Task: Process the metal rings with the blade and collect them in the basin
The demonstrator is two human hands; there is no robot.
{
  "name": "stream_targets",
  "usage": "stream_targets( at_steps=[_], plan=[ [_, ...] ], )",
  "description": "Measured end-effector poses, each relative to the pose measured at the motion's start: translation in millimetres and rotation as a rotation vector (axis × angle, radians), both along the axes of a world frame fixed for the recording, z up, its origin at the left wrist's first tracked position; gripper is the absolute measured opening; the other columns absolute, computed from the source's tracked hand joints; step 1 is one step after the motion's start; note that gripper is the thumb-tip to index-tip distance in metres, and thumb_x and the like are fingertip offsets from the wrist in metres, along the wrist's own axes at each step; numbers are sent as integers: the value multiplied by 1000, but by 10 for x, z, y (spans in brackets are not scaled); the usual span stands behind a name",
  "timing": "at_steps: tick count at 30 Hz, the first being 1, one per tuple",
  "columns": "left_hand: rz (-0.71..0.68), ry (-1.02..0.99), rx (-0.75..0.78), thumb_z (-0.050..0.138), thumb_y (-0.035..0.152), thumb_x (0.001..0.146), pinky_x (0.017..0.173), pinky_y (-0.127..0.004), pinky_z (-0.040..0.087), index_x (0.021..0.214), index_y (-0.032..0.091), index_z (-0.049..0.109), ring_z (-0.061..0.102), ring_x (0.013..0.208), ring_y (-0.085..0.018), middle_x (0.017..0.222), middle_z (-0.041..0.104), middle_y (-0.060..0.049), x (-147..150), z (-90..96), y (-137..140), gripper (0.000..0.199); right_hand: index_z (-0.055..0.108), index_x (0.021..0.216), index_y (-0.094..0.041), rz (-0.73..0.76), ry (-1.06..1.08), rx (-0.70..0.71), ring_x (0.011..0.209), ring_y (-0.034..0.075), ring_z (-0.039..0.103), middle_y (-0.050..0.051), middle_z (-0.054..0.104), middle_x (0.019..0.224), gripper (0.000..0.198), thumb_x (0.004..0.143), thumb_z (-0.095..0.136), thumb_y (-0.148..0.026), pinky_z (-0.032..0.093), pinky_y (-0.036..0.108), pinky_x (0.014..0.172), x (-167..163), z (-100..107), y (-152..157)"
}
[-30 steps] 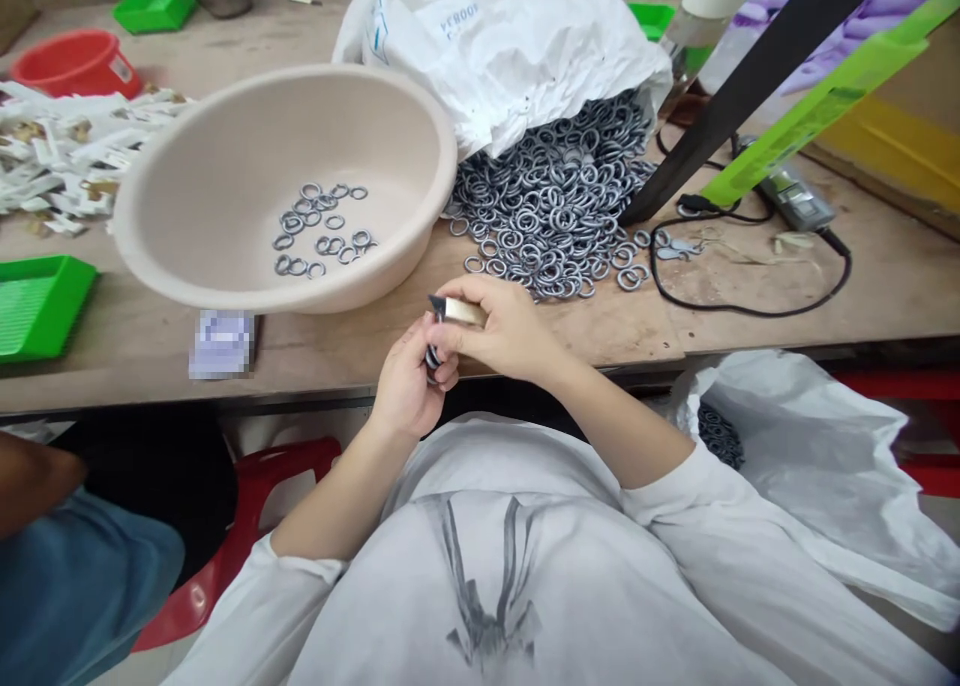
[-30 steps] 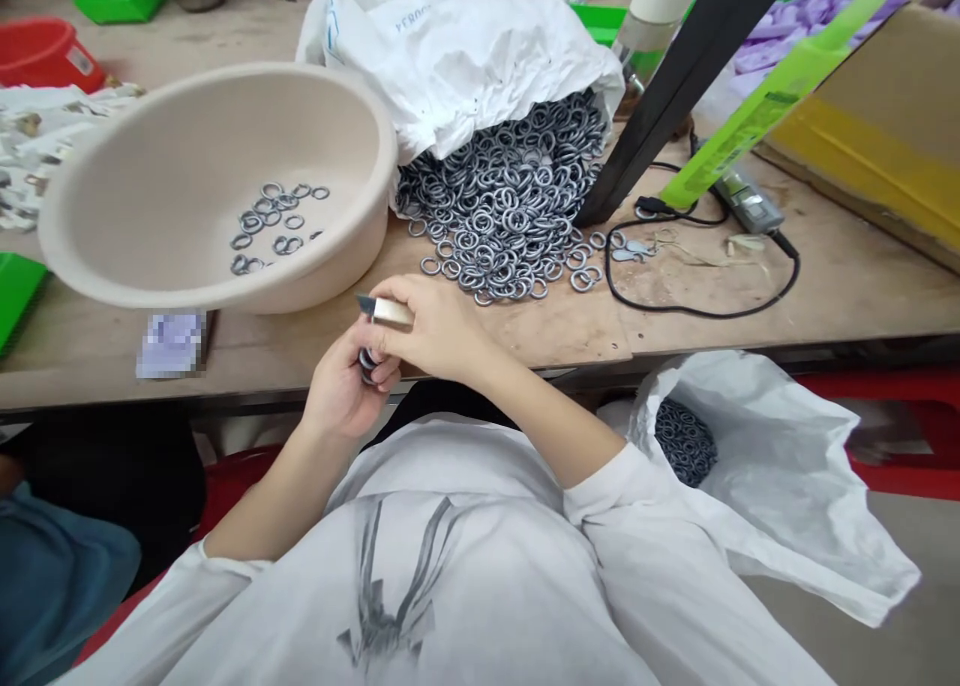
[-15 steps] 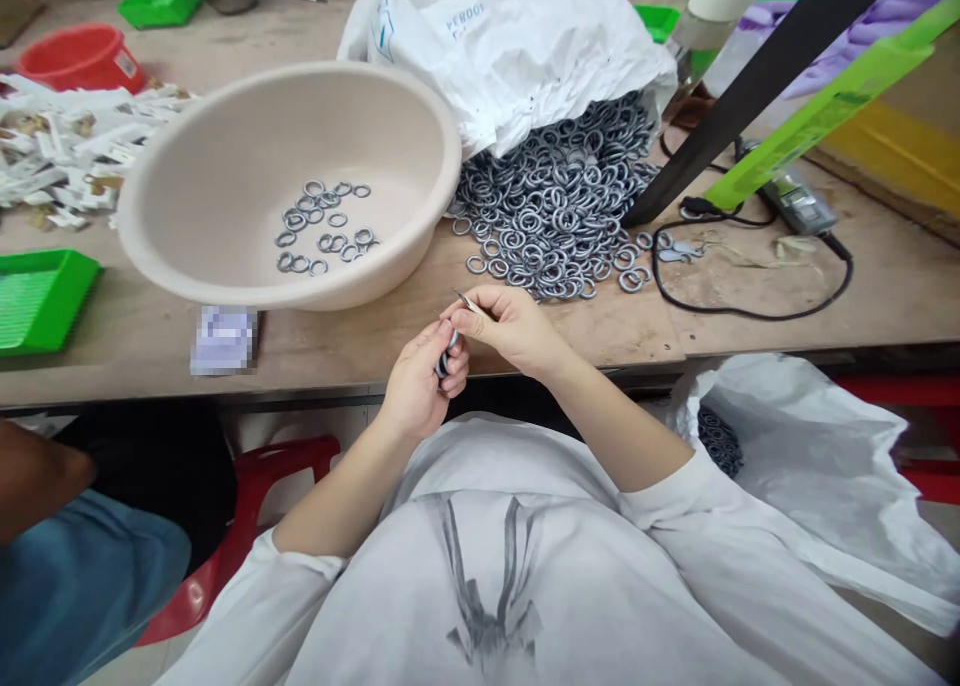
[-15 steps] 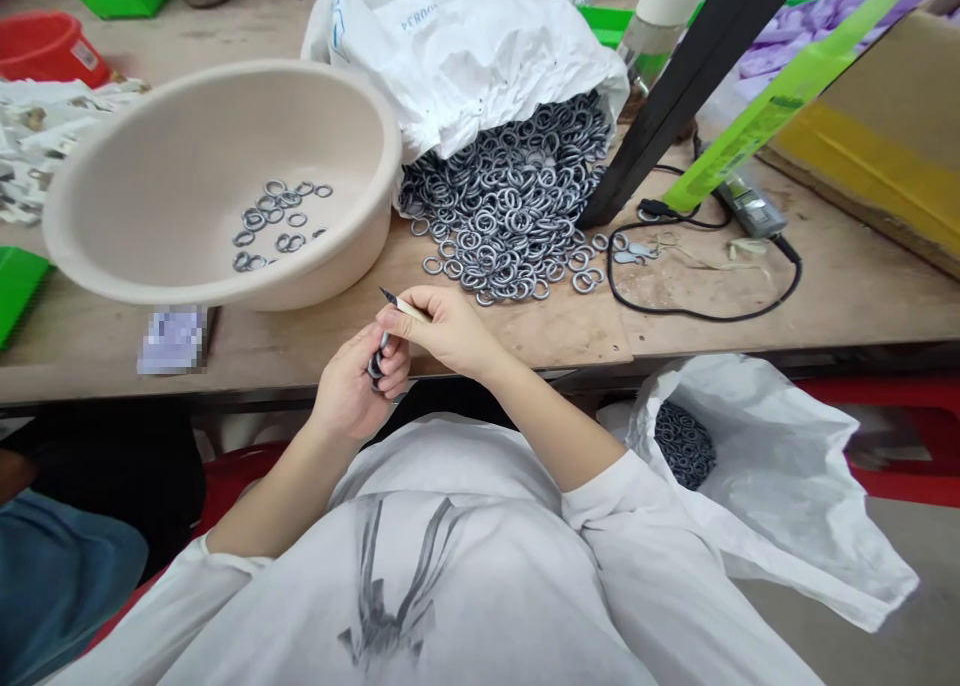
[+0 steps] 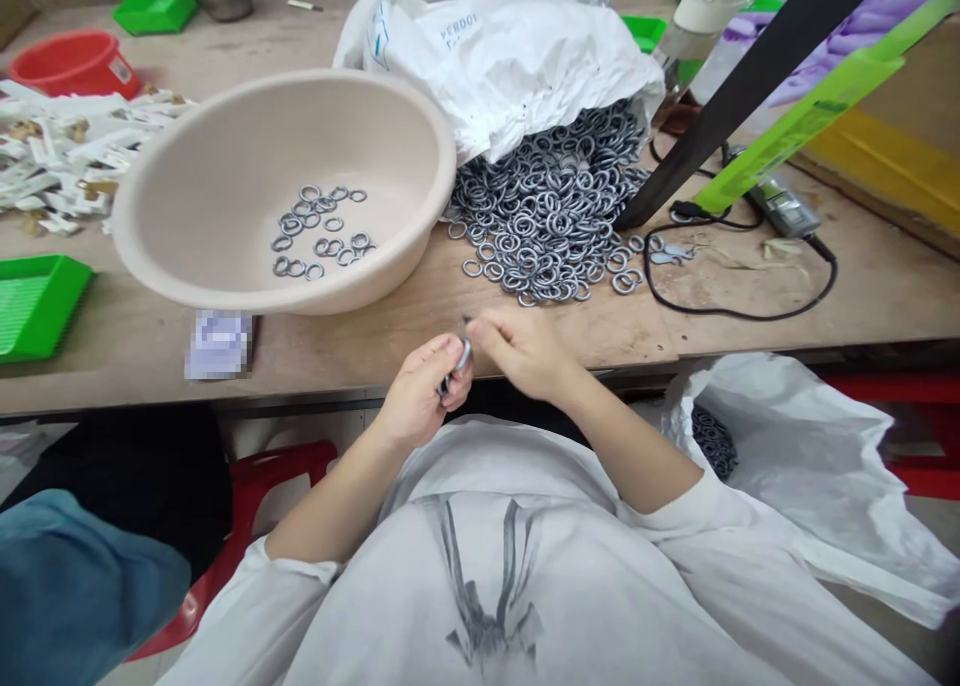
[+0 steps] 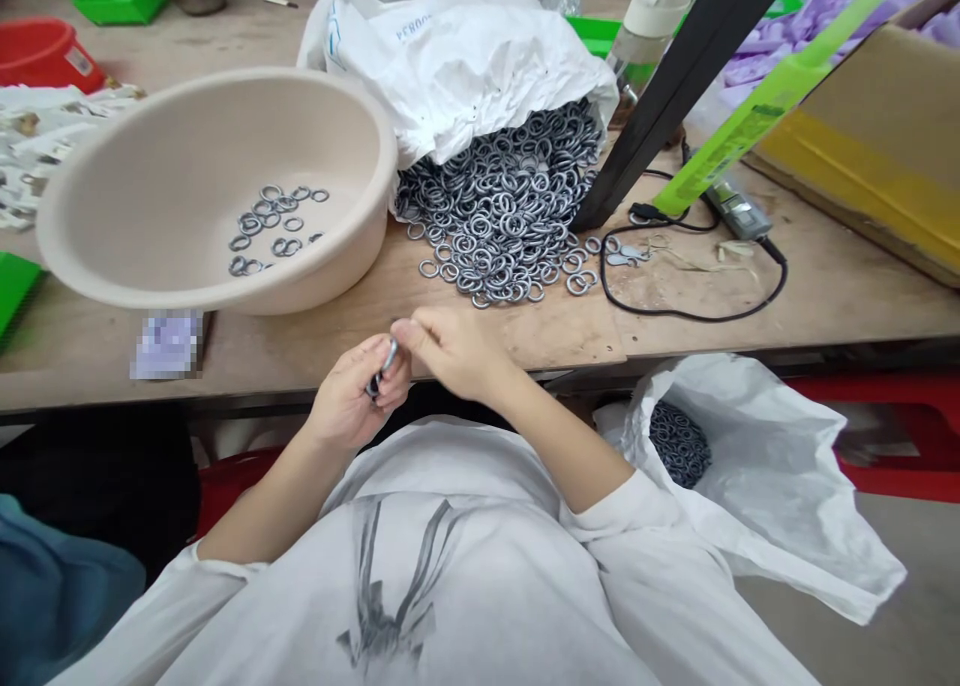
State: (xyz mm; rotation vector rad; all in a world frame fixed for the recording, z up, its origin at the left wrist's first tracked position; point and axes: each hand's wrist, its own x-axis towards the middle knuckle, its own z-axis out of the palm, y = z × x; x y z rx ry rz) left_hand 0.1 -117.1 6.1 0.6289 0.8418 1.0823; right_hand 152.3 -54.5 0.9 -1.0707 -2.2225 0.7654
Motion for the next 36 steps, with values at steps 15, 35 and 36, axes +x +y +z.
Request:
stream_targets(
  at_steps=[15,35,36],
  plan=[
    [245,79,-57,74,37,74,36,-16,27,91,15,66,48,50,-7,76,64,-2,-171,-72,146,30,65,81,-16,-165,89,-140,74,19,60,7,66,79,23,94,59,-34,43,30,65,-223,-16,537],
    [77,87,137,73,51,81,42,-18,22,66,17,49,28,44,-5,52,37,6,86,-51,35,44,49,71,-19,115,386,-86,59,11,42,-3,46,64,44,100,47,-52,32,27,59,90,87,-216],
    [72,78,133,73,51,81,42,-18,23,66,18,48,28,44,-5,52,36,6,90,-47,39,44,46,68,-20,127,331,-40,58,11,41,-3,45,63,46,101,44,-51,30,27,59,109,99,-254]
  ],
)
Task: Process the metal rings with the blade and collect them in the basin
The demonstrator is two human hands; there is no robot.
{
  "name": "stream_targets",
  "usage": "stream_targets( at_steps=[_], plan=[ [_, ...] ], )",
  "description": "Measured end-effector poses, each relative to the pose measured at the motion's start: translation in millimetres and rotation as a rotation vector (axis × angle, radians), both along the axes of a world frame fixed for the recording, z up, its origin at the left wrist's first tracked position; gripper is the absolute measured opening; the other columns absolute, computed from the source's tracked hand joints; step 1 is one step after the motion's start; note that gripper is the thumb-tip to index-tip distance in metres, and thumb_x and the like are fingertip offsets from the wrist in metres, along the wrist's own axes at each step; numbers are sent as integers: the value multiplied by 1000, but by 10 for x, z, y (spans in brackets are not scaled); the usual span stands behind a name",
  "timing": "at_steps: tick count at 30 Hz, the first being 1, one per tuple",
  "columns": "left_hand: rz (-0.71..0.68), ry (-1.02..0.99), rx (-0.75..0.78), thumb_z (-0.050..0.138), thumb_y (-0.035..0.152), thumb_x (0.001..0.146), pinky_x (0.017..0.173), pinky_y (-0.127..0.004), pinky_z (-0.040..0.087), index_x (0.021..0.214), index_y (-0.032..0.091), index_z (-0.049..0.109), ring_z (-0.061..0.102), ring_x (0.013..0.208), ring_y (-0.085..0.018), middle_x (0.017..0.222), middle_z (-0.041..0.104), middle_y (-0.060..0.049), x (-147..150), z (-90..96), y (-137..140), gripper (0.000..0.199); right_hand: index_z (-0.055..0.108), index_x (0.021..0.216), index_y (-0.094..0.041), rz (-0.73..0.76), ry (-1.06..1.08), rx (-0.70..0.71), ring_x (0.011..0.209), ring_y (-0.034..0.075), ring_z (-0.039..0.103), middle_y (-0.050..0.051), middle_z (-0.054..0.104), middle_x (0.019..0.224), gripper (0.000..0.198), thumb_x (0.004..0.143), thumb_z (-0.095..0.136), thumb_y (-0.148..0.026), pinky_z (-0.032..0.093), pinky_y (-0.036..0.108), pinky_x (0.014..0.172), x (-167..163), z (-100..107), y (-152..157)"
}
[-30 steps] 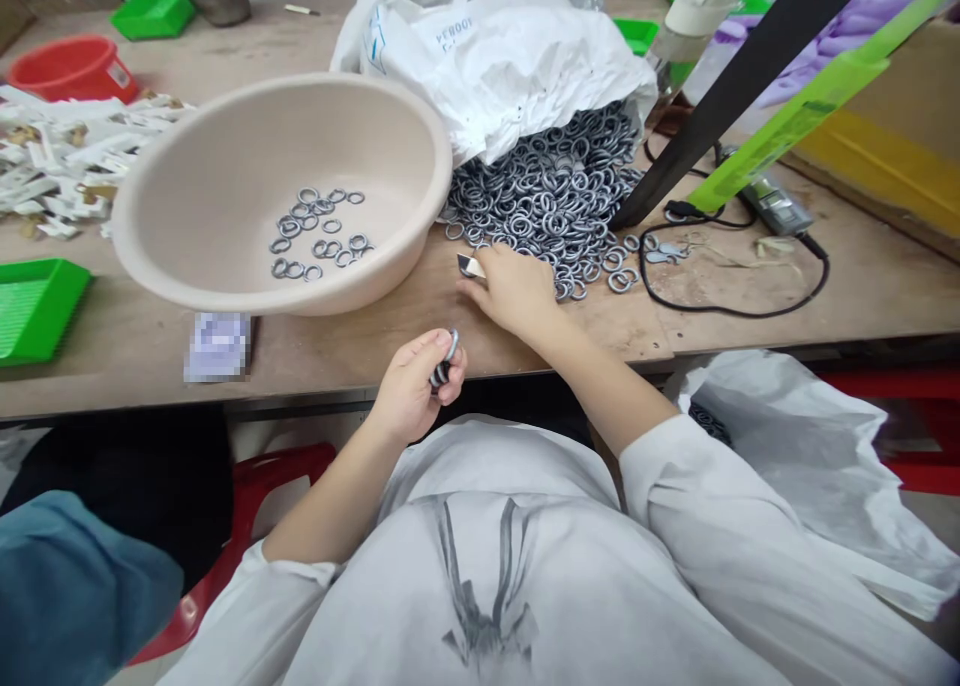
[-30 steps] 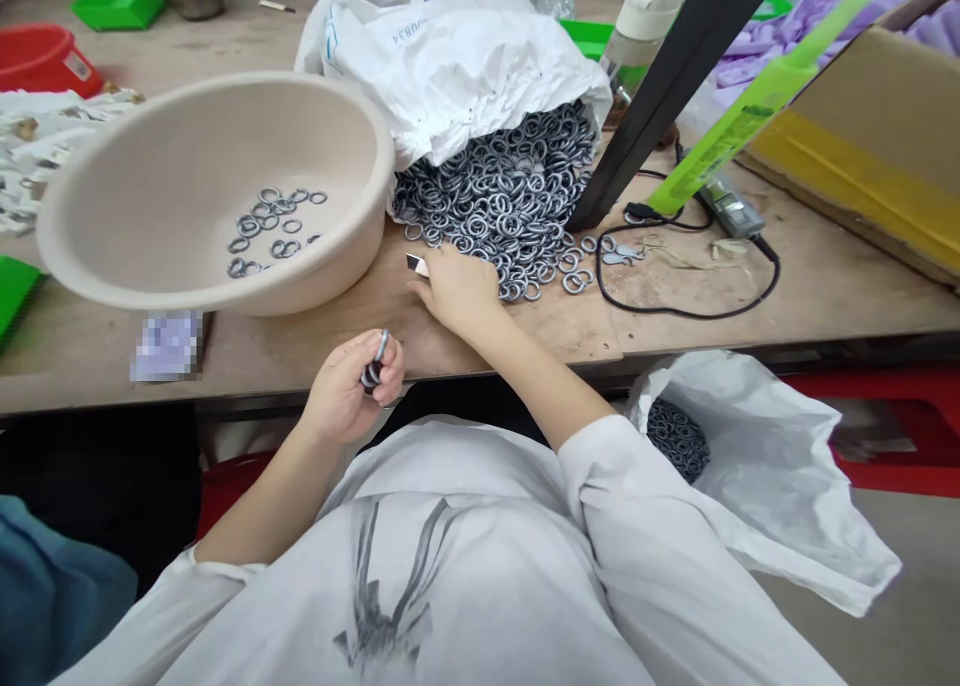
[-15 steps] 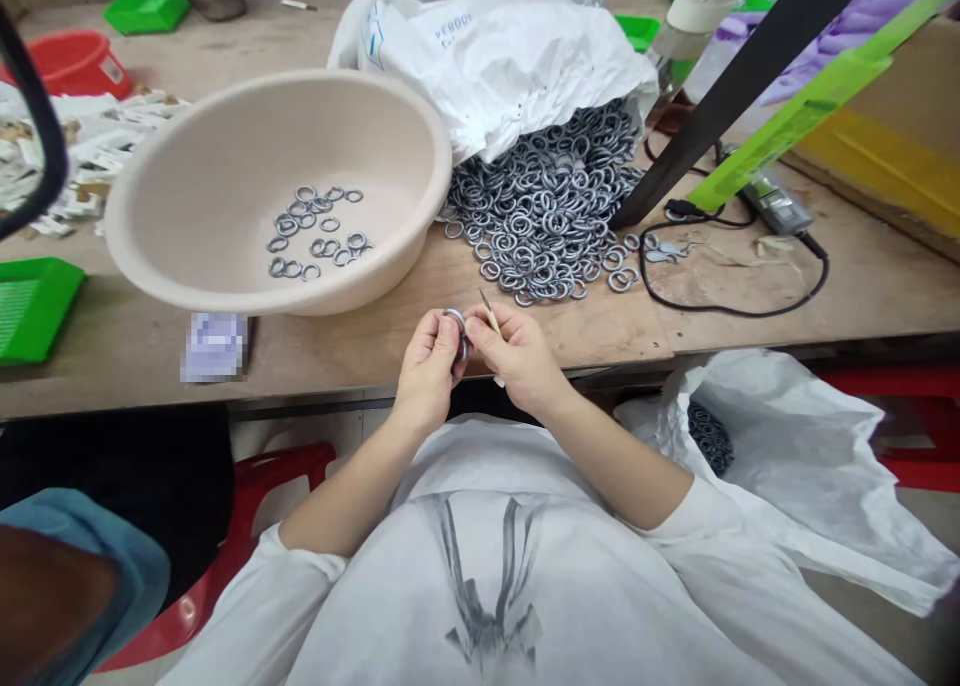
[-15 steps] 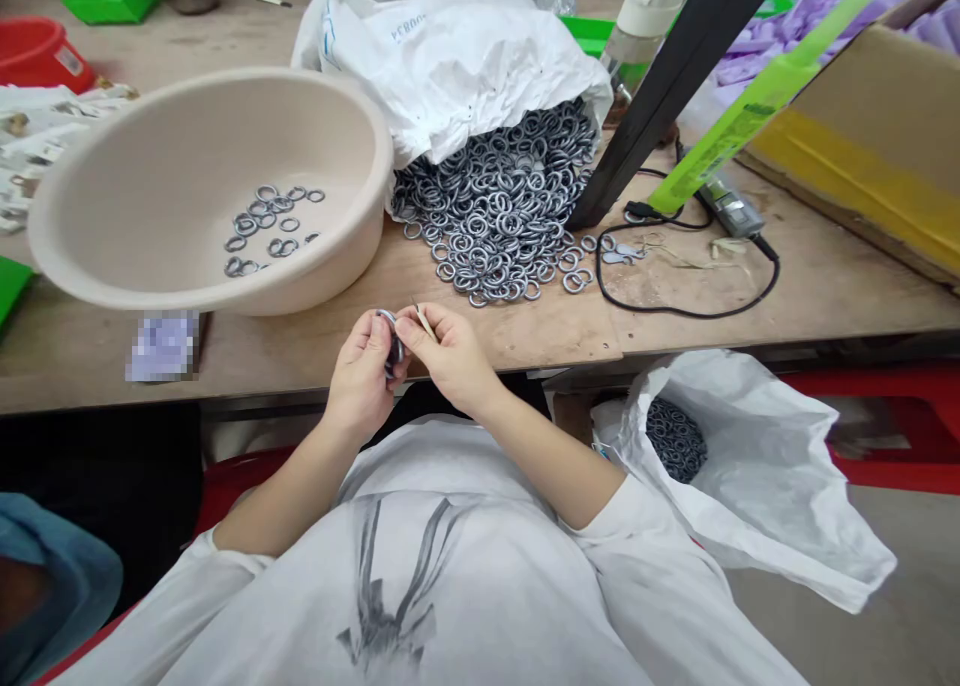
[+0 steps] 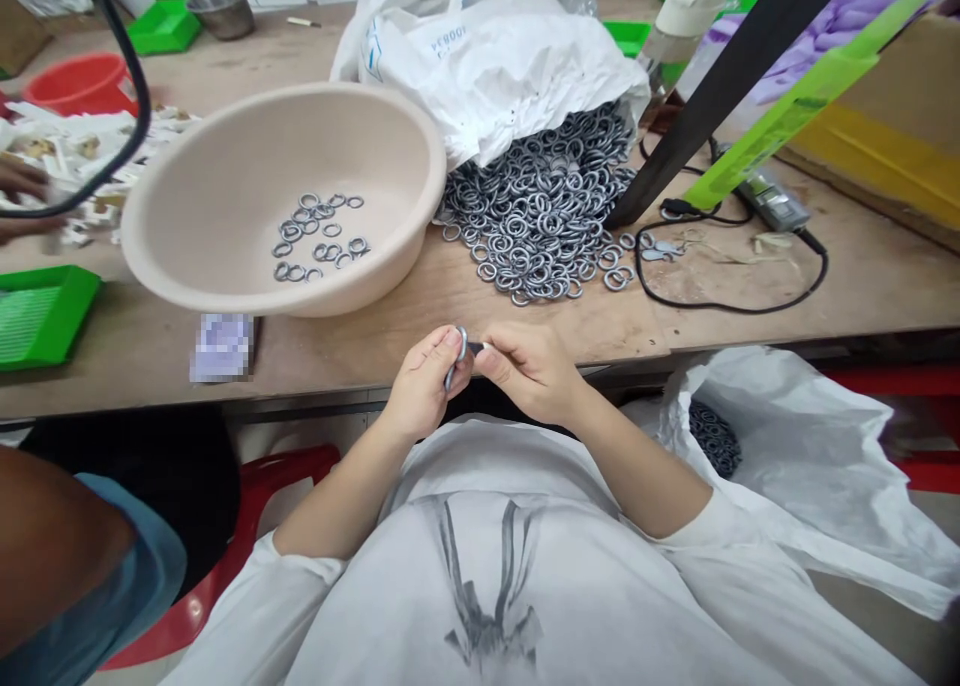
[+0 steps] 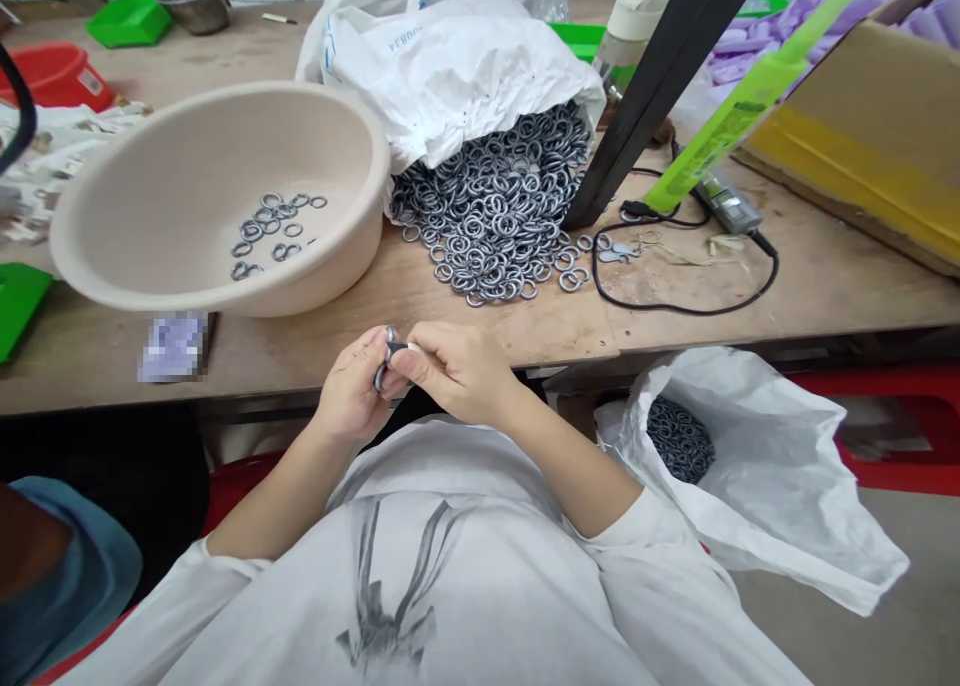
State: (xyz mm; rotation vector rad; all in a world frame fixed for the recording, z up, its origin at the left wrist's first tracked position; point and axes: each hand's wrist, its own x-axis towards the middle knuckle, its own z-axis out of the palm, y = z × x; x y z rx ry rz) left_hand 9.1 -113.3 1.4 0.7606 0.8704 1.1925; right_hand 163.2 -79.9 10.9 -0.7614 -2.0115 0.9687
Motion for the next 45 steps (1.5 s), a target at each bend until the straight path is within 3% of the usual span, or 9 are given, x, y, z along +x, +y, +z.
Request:
stream_targets(
  at_steps=[10,15,18,22,25,29,33,37,45],
  plan=[
    [-252,64,91,64,47,91,46,-20,25,64,16,49,32,47,-6,53,40,4,-59,-28,-116,43,51,65,-19,-201,-399,-4,61,13,49,0,54,61,52,103,36,-52,27,28,58,88,-108,320],
    [-84,27,15,68,43,86,43,-19,26,69,15,58,35,42,-5,51,41,5,-96,10,-65,34,66,113,-16,-473,-877,168,93,28,65,15,69,113,34,95,58,-44,40,32,70,-96,-137,794],
    [-16,-34,-104,66,31,83,40,-18,29,86,16,65,35,41,-6,51,40,6,-155,29,2,16,67,116,-12,-459,-993,200,96,31,67,20,67,115,30,97,53,-30,42,35,71,-197,-114,953],
    [70,-151,-234,60,21,75,36,-16,28,86,19,62,38,43,-8,57,43,6,-243,34,105,11,70,95,-14,-504,-735,116,85,25,64,14,70,101,20,94,56,-29,40,32,68,-123,-84,945],
    [92,-173,-272,61,34,78,34,-16,27,80,17,59,42,45,-7,63,48,4,-217,18,166,17,64,76,-16,-372,-237,-172,65,15,54,4,63,74,29,91,61,-41,37,27,60,-16,-78,728],
    [111,-25,-185,71,56,78,33,-15,25,84,17,59,42,44,-5,67,52,3,-13,-34,160,41,62,76,-17,-120,277,-554,54,10,47,-1,58,67,40,80,70,-57,39,24,51,-64,-124,291],
    [119,70,-60,76,62,73,34,-14,23,84,19,57,38,43,-4,63,49,6,163,-108,103,49,62,87,-21,-219,494,-679,52,11,51,-4,57,66,42,71,79,-56,46,25,47,-264,-223,13],
    [118,98,-10,72,62,78,36,-16,23,78,18,56,36,42,-5,59,46,6,158,-153,86,47,64,100,-23,-201,545,-662,54,12,54,-4,57,73,40,74,78,-52,51,28,48,-293,-304,-33],
    [144,71,-38,75,61,75,37,-16,27,74,18,56,38,44,-6,56,47,5,121,-82,45,47,70,91,-20,-175,342,-245,75,16,58,2,61,82,35,86,68,-55,48,31,71,-124,-258,52]
  ],
)
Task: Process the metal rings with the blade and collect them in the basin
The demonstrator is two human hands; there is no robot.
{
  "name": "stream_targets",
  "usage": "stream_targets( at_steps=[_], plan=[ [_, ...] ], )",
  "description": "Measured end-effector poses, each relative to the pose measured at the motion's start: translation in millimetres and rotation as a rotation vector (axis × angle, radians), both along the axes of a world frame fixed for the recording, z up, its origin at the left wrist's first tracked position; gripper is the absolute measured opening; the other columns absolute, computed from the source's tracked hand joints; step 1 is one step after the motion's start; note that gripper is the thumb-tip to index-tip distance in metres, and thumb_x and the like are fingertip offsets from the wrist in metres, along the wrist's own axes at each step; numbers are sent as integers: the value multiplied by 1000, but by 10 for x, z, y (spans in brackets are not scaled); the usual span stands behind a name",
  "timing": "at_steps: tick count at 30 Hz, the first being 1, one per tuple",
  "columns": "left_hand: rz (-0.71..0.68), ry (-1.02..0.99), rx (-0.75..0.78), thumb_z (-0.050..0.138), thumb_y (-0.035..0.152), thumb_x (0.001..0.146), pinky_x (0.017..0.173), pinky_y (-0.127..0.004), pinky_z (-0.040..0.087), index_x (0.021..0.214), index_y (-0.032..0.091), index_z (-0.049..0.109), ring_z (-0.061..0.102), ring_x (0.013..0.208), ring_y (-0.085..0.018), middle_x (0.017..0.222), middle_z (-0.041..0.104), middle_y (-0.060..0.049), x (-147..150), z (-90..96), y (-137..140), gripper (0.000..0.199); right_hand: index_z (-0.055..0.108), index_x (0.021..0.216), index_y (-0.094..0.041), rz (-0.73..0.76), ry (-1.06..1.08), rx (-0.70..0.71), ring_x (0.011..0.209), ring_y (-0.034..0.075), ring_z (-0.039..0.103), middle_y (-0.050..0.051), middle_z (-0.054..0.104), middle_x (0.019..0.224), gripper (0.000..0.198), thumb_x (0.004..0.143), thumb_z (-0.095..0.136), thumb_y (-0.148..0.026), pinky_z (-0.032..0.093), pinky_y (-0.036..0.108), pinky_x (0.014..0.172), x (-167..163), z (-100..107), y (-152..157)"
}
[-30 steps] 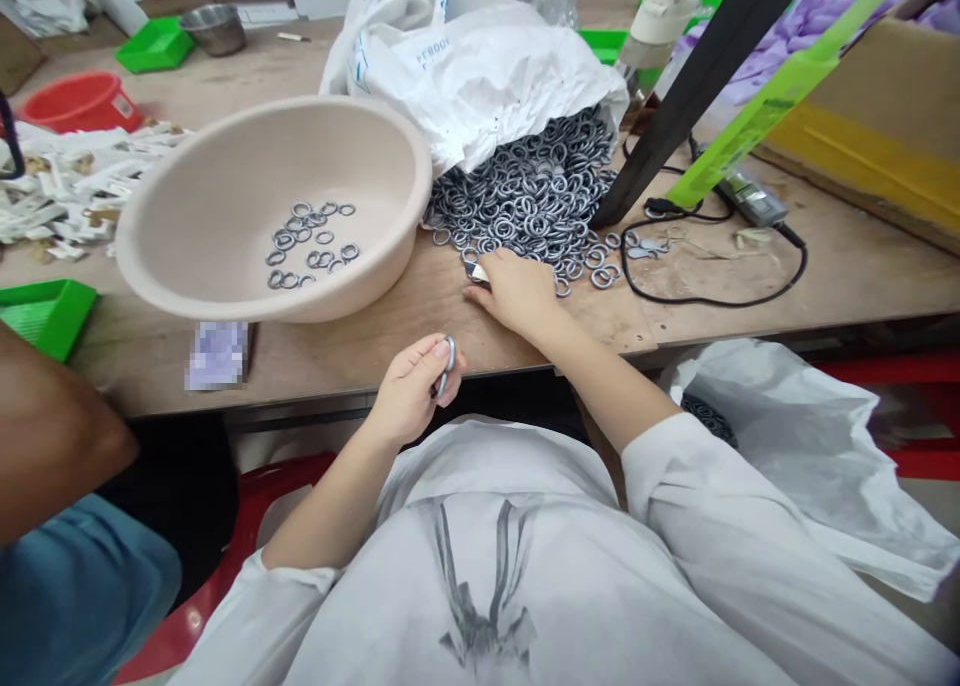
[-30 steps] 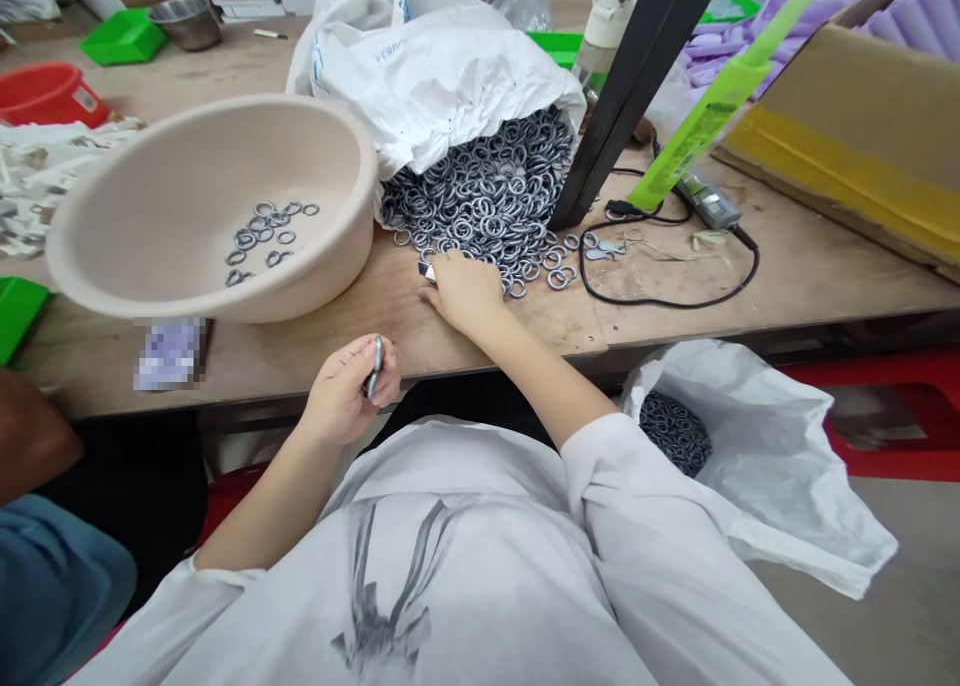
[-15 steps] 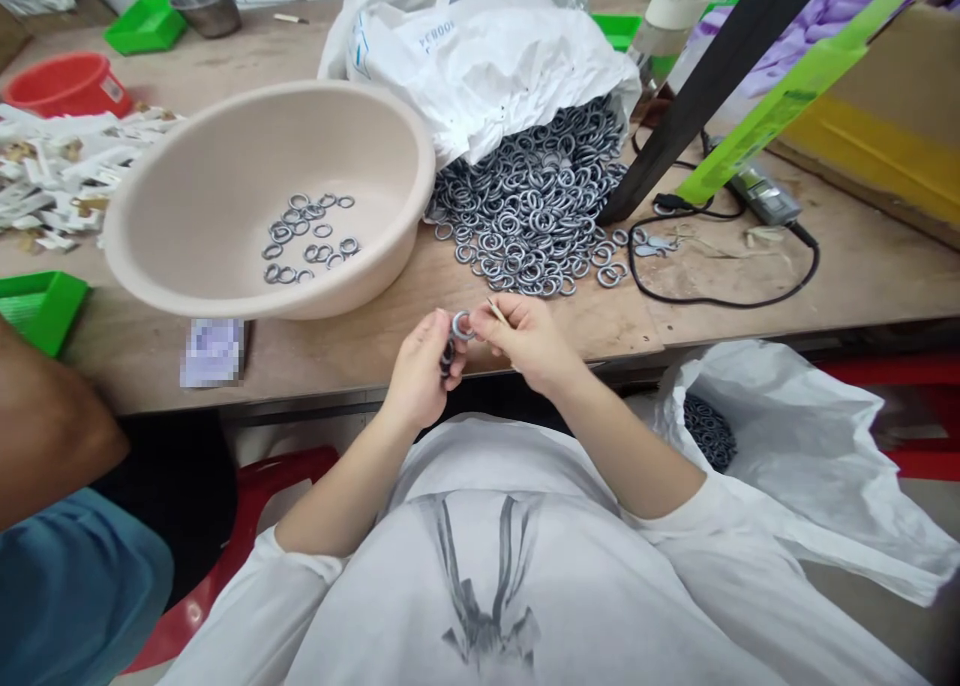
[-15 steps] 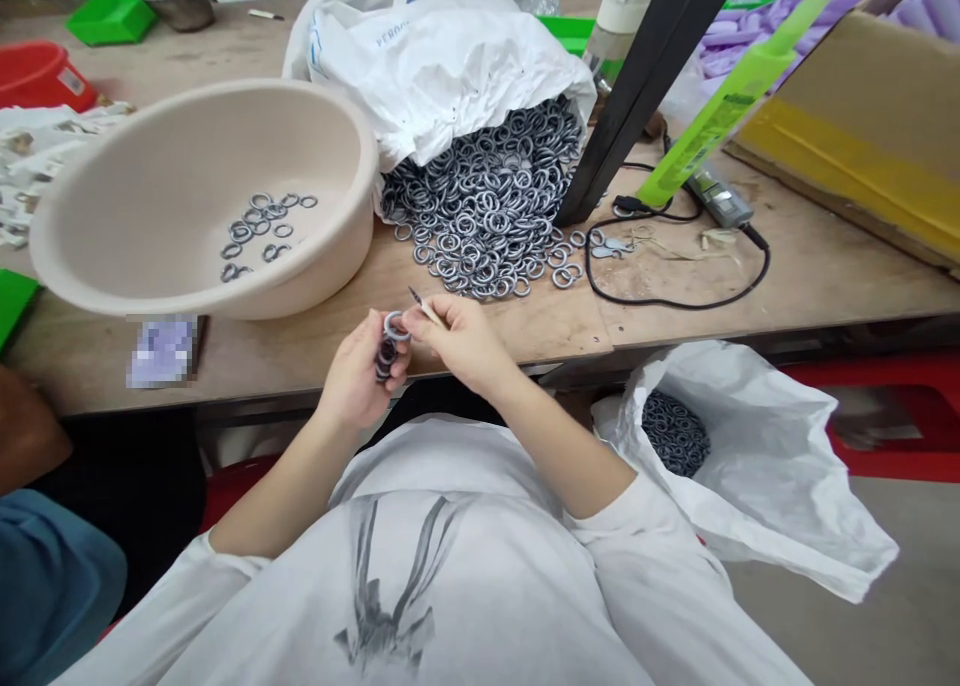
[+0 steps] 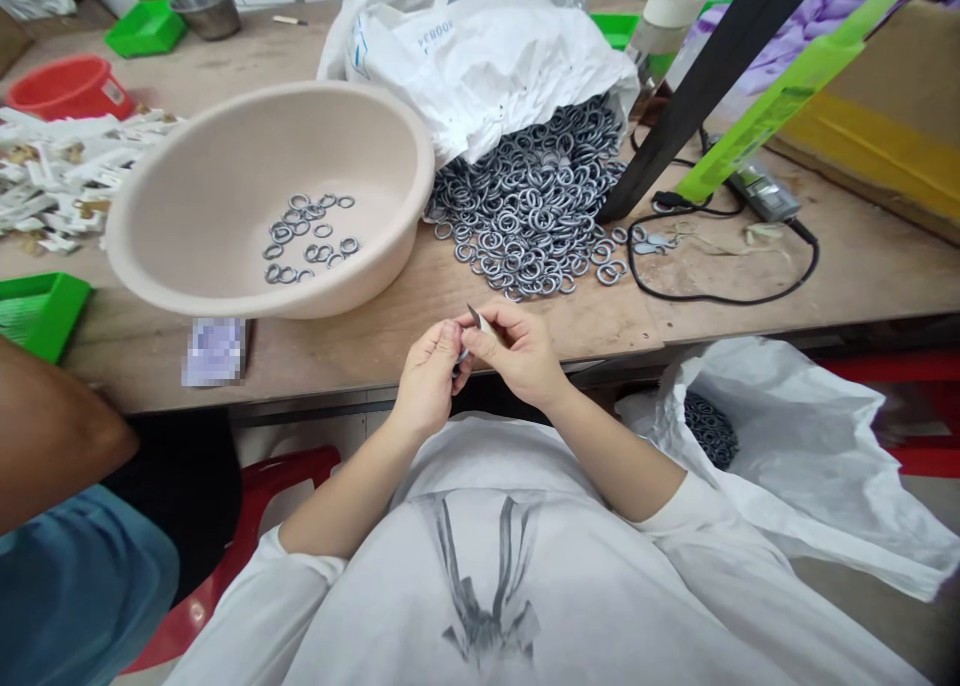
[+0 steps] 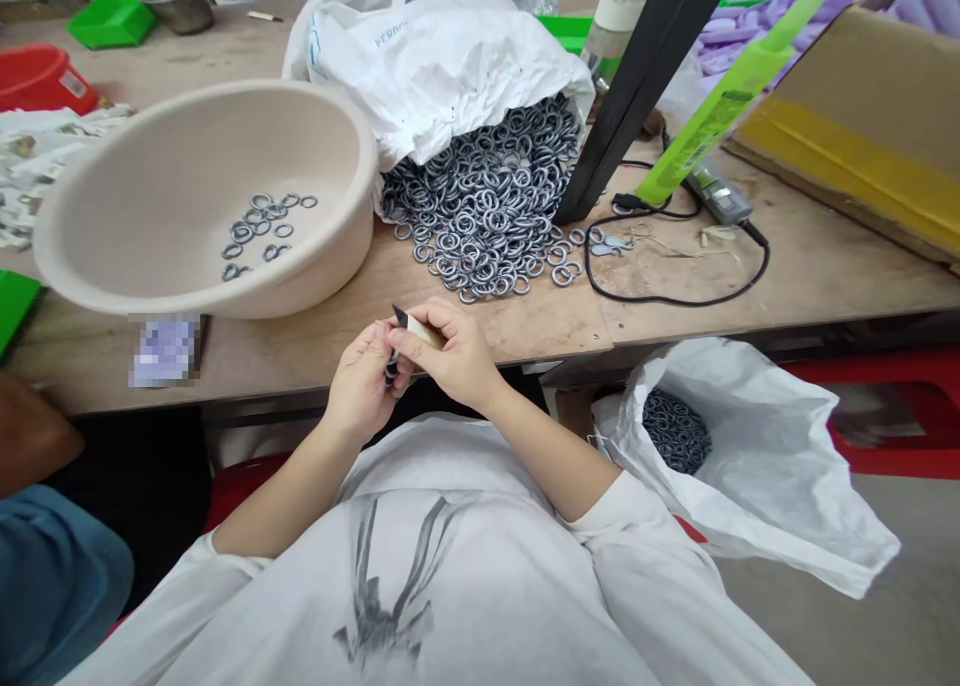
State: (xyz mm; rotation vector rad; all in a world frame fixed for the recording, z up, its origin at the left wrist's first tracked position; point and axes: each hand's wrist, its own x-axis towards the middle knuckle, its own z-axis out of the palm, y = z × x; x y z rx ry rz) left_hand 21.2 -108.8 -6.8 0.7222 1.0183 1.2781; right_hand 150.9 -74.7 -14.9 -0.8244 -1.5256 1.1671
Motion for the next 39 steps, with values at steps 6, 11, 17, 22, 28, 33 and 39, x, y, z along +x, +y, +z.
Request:
stream_targets(
  at_steps=[6,11,17,22,28,33,39],
  plan=[
    [-41,-75,-114,76,63,73,35,-15,23,67,18,46,37,38,-5,52,44,6,-31,140,-12,54,55,71,-19,-26,-369,305,64,13,46,0,50,68,52,97,45,-62,33,29,61,65,118,-66],
    [-21,-109,-134,80,62,67,33,-15,23,69,19,46,35,36,-4,51,42,9,-14,159,-24,56,47,66,-20,-24,-545,365,60,13,39,-2,43,64,53,100,39,-60,27,29,58,80,148,-124],
    [-46,-112,-144,79,61,70,34,-15,23,70,19,46,33,37,-4,51,40,9,-23,128,-35,54,43,63,-20,16,-590,333,59,12,38,-1,44,63,51,98,43,-57,26,29,58,80,165,-147],
    [-229,-109,-45,73,58,78,38,-17,25,62,16,47,36,41,-5,53,43,4,-66,143,-117,52,41,62,-21,-65,-540,137,58,13,40,-2,41,58,55,100,34,-59,28,27,57,201,79,131],
    [-208,-97,-92,74,53,80,39,-17,27,71,15,57,43,43,-6,57,51,2,-157,132,-96,43,67,100,-18,-329,-1147,169,82,23,60,10,66,102,29,93,60,-45,36,31,66,168,145,664],
    [-90,-131,-144,80,41,74,37,-15,30,91,14,65,50,48,-6,69,61,0,-259,88,42,35,71,98,-15,-310,-1236,143,88,27,63,16,65,110,20,93,59,-30,40,34,71,72,187,896],
    [1,-121,-135,75,61,74,34,-15,28,83,16,59,50,48,-6,72,60,0,-158,58,98,48,59,76,-19,-38,-186,-157,71,17,60,1,62,76,31,82,69,-48,47,30,67,38,144,389]
  ],
)
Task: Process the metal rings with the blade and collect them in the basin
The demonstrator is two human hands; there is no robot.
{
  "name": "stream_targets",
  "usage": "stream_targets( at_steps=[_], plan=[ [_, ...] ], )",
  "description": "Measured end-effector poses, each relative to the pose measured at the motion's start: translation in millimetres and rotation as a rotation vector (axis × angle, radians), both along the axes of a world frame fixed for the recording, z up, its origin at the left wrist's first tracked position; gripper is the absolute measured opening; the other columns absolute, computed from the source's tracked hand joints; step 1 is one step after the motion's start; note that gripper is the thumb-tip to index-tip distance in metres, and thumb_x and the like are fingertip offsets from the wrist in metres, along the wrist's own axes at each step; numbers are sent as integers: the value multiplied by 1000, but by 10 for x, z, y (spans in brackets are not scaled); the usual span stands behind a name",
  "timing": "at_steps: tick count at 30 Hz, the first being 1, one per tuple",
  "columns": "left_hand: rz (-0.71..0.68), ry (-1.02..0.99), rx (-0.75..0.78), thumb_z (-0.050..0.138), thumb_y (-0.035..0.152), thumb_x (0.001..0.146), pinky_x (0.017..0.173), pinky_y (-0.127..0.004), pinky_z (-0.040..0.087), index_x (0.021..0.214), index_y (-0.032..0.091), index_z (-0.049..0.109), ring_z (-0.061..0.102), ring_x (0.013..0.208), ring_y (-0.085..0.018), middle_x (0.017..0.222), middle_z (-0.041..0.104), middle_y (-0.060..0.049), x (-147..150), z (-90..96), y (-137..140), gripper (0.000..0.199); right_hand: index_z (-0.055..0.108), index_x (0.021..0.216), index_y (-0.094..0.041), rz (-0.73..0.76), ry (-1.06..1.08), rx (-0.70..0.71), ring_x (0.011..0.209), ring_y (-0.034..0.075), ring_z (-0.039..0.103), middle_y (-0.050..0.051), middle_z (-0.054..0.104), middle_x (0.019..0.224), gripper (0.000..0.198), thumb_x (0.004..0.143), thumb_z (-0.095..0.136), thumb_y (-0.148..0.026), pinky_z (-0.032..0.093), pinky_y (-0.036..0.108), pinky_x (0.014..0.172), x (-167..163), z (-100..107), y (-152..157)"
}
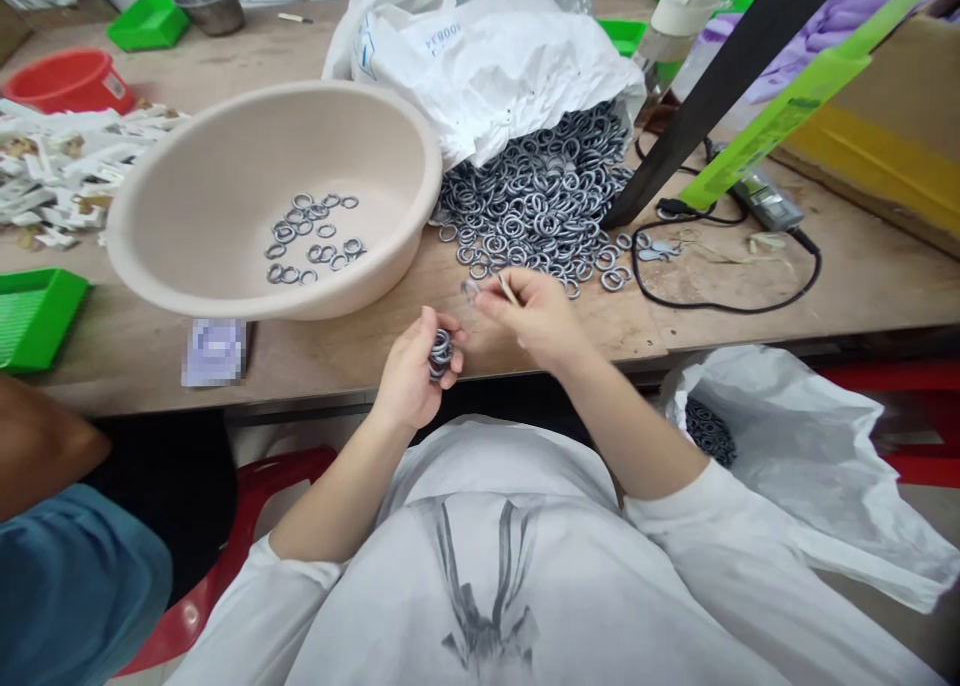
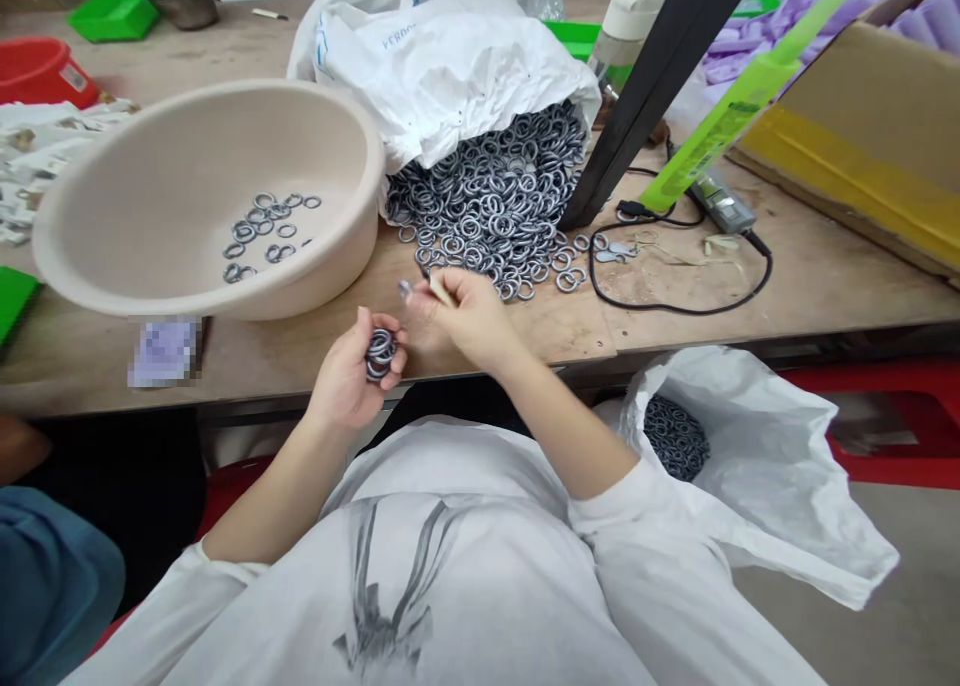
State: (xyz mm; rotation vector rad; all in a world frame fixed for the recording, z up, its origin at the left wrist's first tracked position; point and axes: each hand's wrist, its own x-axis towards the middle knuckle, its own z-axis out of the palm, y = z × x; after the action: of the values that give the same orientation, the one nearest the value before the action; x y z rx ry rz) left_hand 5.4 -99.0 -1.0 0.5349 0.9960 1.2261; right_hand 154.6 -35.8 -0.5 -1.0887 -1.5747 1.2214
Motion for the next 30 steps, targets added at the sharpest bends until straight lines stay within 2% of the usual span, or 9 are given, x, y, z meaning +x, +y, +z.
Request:
stream_targets(
  at_steps=[4,7,11,14,17,22,25,28,30],
  plan=[
    [-24,19,9,76,63,73,34,-14,24,81,19,53,41,43,-5,62,48,6,170,-12,-76,50,52,80,-22,108,331,-260,57,14,57,-4,56,70,48,70,78,-61,50,29,52,-133,-66,-453],
    [-59,8,37,76,58,74,35,-14,24,75,19,47,39,42,-5,62,47,6,189,-2,-126,49,51,87,-25,51,326,-207,61,13,55,-5,55,73,54,63,84,-61,49,27,54,-137,-38,-491],
    [-125,-31,68,75,53,77,36,-14,25,72,18,45,40,43,-4,64,51,5,128,46,-145,47,52,80,-23,48,86,22,63,13,49,-2,53,70,49,82,62,-71,41,27,61,-5,66,-378],
    [-96,-50,21,76,53,76,35,-14,25,74,19,47,38,41,-4,60,48,6,112,76,-148,45,53,75,-20,117,-224,258,63,14,46,-1,53,67,54,87,53,-73,32,28,60,78,116,-391],
    [-86,-47,0,79,53,73,34,-15,26,76,19,48,37,40,-5,57,45,8,126,82,-152,46,49,70,-20,159,-389,370,61,14,43,0,51,65,59,93,39,-74,27,29,59,91,144,-462],
    [-109,-50,2,79,51,72,35,-15,27,76,21,45,37,40,-6,53,41,9,124,63,-162,45,42,65,-21,183,-440,390,58,13,38,-1,46,60,57,96,39,-68,23,29,58,65,178,-513],
    [-162,-24,38,77,53,75,37,-15,26,73,20,46,38,41,-5,55,45,7,86,63,-189,46,43,63,-20,225,-403,323,57,12,40,-2,46,59,58,96,38,-67,24,28,57,96,113,-417],
    [-270,4,146,72,55,81,39,-17,26,68,17,48,40,44,-5,61,50,3,38,82,-227,46,48,64,-20,96,-467,237,57,13,44,-2,47,58,61,99,31,-66,26,27,56,145,-2,-176],
    [-272,10,186,70,52,84,40,-17,27,67,16,48,42,45,-5,63,52,1,7,98,-235,45,60,78,-19,-56,-683,241,64,16,52,2,59,70,51,99,39,-61,27,28,58,147,-53,23]
  ],
)
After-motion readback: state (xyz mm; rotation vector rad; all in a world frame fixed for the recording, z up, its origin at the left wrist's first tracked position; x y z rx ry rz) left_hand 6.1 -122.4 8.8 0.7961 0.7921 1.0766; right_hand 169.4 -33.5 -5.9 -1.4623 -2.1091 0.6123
